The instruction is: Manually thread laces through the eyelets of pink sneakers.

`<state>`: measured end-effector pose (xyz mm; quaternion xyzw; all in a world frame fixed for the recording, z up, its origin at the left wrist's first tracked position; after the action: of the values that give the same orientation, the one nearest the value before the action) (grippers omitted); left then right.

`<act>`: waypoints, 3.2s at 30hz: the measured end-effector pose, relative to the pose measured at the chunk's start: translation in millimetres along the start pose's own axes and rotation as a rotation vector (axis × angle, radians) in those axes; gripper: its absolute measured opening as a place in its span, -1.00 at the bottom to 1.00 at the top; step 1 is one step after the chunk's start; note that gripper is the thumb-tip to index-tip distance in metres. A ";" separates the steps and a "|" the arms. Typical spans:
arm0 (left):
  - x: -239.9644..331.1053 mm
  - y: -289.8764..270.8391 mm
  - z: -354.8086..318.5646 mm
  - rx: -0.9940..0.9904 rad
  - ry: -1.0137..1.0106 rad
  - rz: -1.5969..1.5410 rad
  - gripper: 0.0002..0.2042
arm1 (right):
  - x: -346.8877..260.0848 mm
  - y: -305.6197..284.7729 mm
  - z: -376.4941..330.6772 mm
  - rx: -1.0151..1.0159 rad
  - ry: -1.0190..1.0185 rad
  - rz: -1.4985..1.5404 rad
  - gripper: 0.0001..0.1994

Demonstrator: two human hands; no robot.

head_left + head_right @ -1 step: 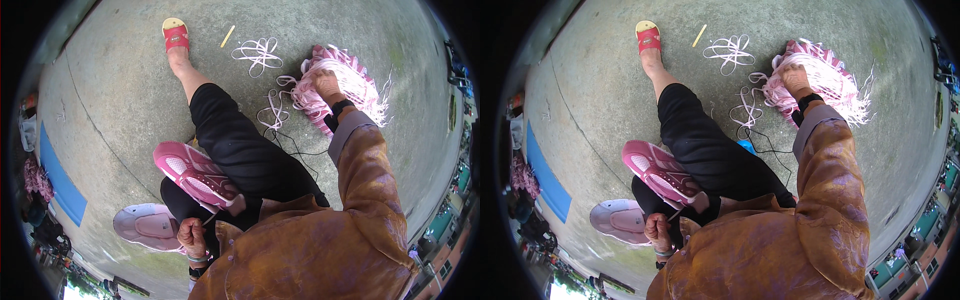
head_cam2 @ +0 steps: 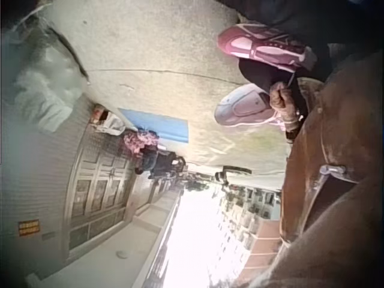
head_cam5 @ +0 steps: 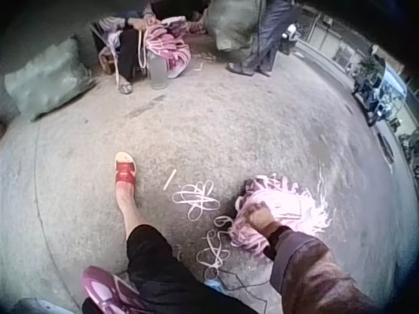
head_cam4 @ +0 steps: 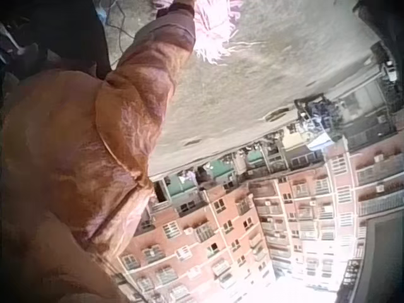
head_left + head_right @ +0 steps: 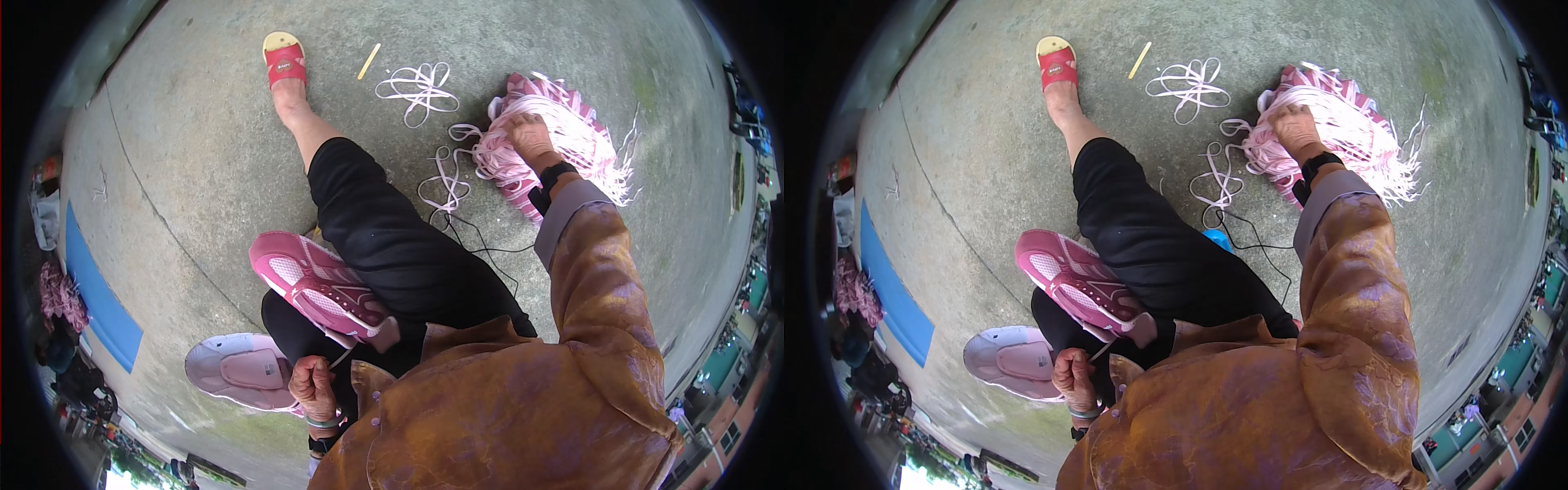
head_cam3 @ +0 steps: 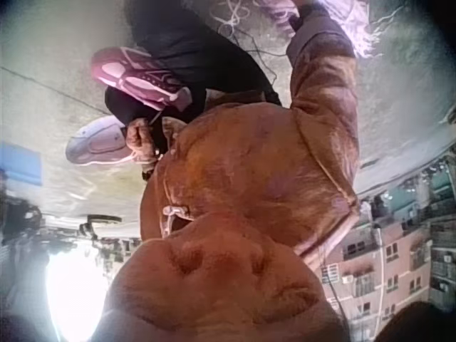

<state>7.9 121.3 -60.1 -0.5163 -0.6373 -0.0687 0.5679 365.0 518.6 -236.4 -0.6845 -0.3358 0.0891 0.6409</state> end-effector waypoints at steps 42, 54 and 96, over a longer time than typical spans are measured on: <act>80.4 -9.4 -9.9 -0.444 0.271 -0.009 -0.90 | 129.9 -138.3 -82.9 0.226 0.554 0.198 -0.80; 112.0 23.5 -3.8 -0.072 0.704 0.078 -0.92 | -244.1 -310.8 -123.1 0.068 -0.634 1.597 -0.85; 33.3 18.7 76.4 0.128 0.329 0.093 -0.77 | -296.4 -281.8 -46.1 0.289 -0.493 0.969 -0.90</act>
<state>-22.3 200.6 -69.4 -0.4899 -0.5141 -0.0852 0.6988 68.3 297.5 -56.2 -0.6247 -0.1071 0.5757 0.5167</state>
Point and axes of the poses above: each hand's wrist, its own z-axis towards the middle knuckle, its own y-axis out of the palm, x = y × z, the point moved 8 cm from there along z, towards the middle knuckle, and after that the axes turned 5 degrees about x, right-handed, at the moved point
